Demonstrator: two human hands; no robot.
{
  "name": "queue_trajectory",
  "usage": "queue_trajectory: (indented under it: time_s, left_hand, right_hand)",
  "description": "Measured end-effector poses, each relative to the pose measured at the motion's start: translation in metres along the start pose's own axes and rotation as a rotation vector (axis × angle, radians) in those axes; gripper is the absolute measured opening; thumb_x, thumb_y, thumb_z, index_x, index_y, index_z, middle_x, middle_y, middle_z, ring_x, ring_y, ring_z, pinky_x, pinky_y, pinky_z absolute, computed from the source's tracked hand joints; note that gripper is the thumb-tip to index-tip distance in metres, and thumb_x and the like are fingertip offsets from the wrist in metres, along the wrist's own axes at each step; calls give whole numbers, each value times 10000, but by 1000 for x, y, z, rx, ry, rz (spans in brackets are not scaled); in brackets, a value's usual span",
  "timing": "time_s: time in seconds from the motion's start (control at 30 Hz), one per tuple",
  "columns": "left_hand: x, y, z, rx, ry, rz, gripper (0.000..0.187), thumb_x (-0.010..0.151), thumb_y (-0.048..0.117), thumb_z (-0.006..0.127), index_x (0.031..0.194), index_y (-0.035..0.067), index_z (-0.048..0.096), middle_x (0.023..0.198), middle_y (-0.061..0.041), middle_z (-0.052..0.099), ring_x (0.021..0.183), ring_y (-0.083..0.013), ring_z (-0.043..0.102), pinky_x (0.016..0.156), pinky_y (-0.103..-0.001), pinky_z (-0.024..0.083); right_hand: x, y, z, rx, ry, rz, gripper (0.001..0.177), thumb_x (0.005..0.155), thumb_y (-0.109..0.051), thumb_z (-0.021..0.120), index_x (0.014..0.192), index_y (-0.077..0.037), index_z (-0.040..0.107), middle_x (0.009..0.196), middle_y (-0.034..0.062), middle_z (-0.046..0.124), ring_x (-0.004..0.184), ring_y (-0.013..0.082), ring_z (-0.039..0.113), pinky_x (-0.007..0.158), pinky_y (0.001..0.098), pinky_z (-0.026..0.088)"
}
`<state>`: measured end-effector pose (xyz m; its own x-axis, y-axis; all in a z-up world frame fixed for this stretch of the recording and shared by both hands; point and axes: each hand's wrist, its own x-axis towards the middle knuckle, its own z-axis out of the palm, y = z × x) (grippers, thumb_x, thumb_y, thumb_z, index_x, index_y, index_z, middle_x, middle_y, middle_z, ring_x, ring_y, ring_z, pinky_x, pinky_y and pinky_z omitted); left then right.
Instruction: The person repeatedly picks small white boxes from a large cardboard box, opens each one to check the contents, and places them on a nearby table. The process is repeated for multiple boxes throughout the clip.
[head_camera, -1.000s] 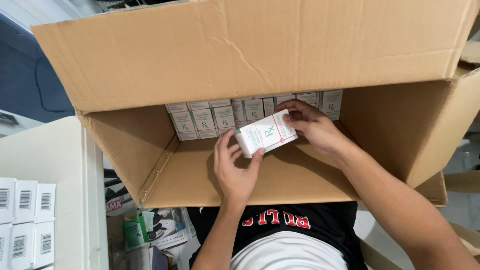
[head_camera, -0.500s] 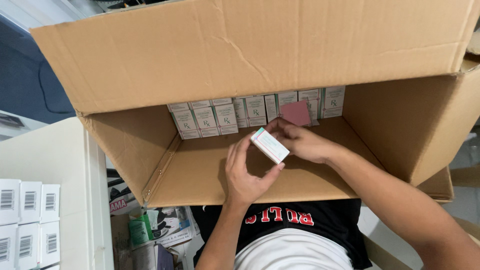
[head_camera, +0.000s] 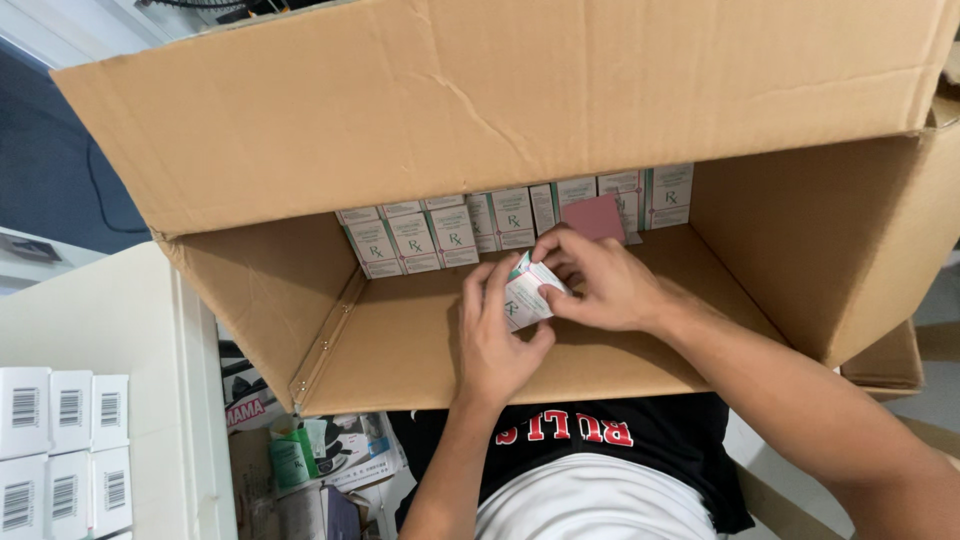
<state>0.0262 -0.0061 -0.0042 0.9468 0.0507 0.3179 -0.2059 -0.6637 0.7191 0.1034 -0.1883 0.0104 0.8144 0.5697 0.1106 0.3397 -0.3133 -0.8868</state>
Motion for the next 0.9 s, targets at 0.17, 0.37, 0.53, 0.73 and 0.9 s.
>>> queue_trajectory:
  time_s: [0.17,0.37,0.53,0.73,0.9]
  left_hand:
    - [5,-2,1,77,-33,15,866,574,43,826,1367,67,480,1330,-182,560,1247,-408,545,1059,-518,426]
    - [3,-7,-1,-56,-4,-90,791,637,55,814,1366,84,510,1331,-160,599,1259,-374,576,1043,-452,489]
    - [2,-11,4,100,133,31,815,616,85,838,1367,69,521,1352,-182,583,1290,-400,541,1082,-503,431]
    - [0,-11,6,181,208,158,793,690,134,847,1405,63,512,1352,-160,587,1316,-372,527,1157,-536,356]
    - [-1,-6,6,191,161,165,781,747,173,832,1440,52,493,1365,-164,594,1309,-352,538,1145,-520,366]
  right_hand:
    - [-4,-2,7,-129,38,-120,344,907,-115,643,1223,-28,541,973,176,779,817,275,793,676,352,655]
    - [-3,1,8,-83,162,-299,348,928,-36,675,1236,7,517,1240,175,691,1021,303,757,717,337,666]
    - [-4,-8,5,-286,152,-474,315,764,50,697,1041,-95,740,1379,161,596,1027,258,706,801,354,612]
    - [-2,-15,4,-388,110,-480,316,782,-135,761,1081,-33,746,1367,238,567,1175,389,611,934,473,540]
    - [0,-9,11,-283,-17,-183,260,846,-206,777,1047,-42,773,1161,171,679,1098,341,649,932,433,535]
